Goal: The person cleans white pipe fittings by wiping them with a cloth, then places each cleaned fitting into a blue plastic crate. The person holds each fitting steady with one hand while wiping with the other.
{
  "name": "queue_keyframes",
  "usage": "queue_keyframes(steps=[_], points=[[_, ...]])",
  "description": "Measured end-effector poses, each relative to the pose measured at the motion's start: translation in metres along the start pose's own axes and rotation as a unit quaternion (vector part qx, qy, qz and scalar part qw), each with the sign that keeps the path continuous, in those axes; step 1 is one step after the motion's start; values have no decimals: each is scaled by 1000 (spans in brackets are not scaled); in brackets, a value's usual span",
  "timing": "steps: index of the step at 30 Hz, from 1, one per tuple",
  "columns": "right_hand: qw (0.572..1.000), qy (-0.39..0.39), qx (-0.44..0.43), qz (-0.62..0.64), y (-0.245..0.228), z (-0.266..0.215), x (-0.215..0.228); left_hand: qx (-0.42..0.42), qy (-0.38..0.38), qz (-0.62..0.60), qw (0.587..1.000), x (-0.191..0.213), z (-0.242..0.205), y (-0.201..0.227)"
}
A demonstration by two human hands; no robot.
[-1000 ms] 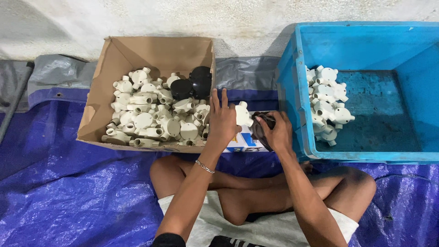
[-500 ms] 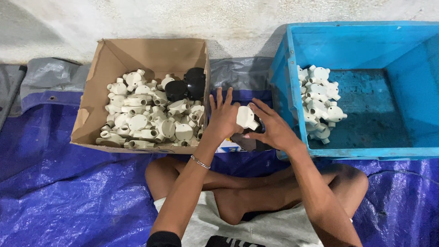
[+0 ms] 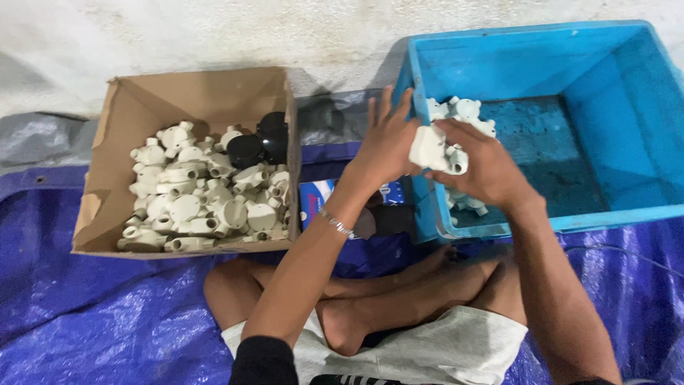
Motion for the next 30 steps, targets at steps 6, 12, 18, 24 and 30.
queue_keyframes(steps=[6,12,18,24,30], points=[[993,-16,-107,-53,54,-23,45,-58,-30,32,997,-51,66,67],[927,-131,-323,-142,153,-65,21,-79,-50,58,994,-178,86,109],[883,-244,-353,-189,293,-114,-54,17,-87,80,993,-256,55,112],[878,-263,-372,-148,284,-109,-62,-21,214,122,969,-260,33,114],[914,-196,-321,-154,308,-82,-43,-4,-62,47,997,-201,72,105]])
Point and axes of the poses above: each hand's wrist, its own z-axis towards the middle knuckle, its own x-axis out of the back of the hand, y = z × x, the point moved 10 cm from there along z, towards the middle knuckle, and after that the axes turned 10 degrees about z, right-handed, at the moved point
